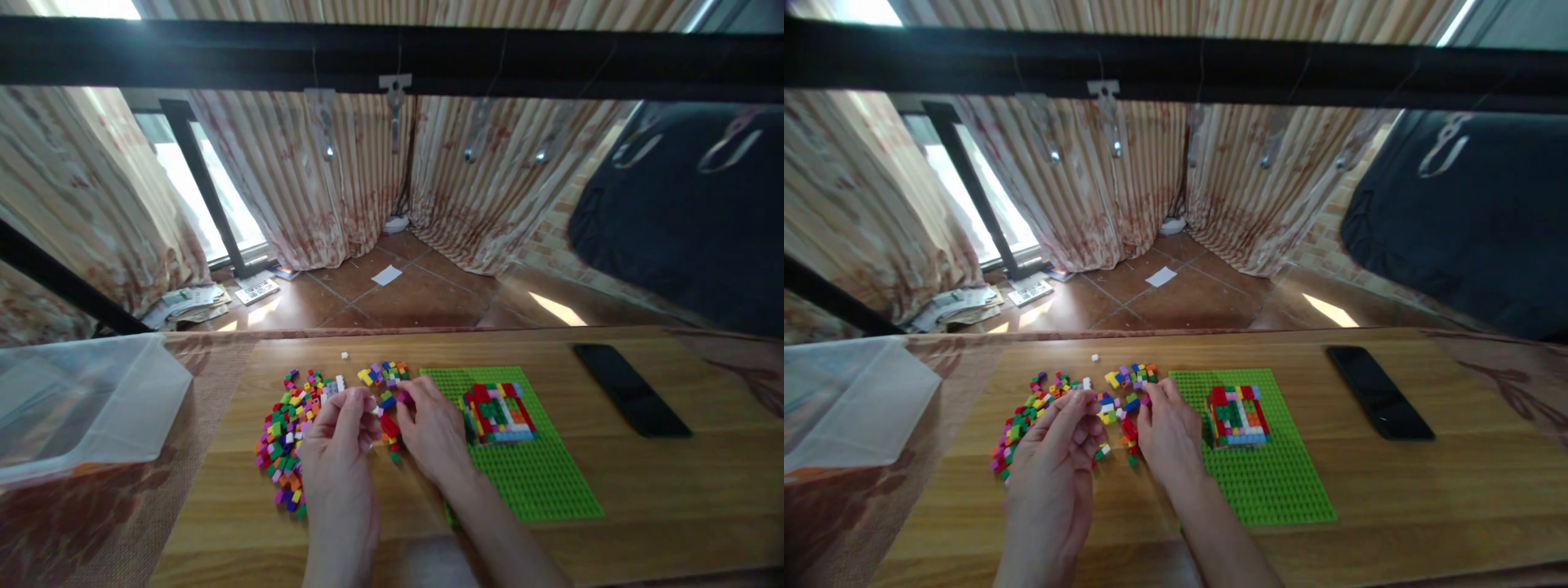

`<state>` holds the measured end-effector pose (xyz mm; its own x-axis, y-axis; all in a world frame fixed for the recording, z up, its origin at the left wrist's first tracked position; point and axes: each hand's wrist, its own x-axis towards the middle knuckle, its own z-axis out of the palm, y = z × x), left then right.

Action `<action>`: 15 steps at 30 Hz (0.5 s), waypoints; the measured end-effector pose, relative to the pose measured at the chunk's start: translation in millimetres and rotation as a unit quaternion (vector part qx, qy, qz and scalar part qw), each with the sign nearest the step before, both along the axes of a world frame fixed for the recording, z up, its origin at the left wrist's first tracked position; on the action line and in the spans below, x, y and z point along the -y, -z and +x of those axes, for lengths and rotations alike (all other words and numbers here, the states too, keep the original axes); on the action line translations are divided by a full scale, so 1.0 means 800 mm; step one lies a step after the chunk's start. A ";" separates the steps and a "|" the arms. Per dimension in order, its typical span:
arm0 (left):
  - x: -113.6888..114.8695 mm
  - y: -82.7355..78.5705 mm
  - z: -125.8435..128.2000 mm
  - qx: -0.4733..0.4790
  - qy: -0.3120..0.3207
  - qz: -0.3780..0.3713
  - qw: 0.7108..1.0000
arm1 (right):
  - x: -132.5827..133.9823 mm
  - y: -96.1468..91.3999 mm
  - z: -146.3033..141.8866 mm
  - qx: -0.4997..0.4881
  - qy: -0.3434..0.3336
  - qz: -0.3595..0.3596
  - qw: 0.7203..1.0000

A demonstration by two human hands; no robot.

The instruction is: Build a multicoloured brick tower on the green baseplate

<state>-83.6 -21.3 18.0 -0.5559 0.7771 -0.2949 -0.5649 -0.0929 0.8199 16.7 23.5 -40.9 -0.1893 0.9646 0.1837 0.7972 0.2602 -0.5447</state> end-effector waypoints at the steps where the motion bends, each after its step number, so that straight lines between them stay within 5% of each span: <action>1: 0.000 0.000 0.001 -0.003 0.005 -0.001 1.000 | 0.002 -0.003 0.000 -0.010 -0.001 0.003 1.000; 10: 0.000 -0.001 0.017 -0.036 0.078 -0.037 0.996 | 0.033 -0.077 0.047 -0.192 -0.035 0.043 0.980; 15: -0.001 0.005 0.047 -0.075 0.180 -0.045 0.980 | 0.028 -0.071 0.097 -0.265 -0.008 0.028 0.964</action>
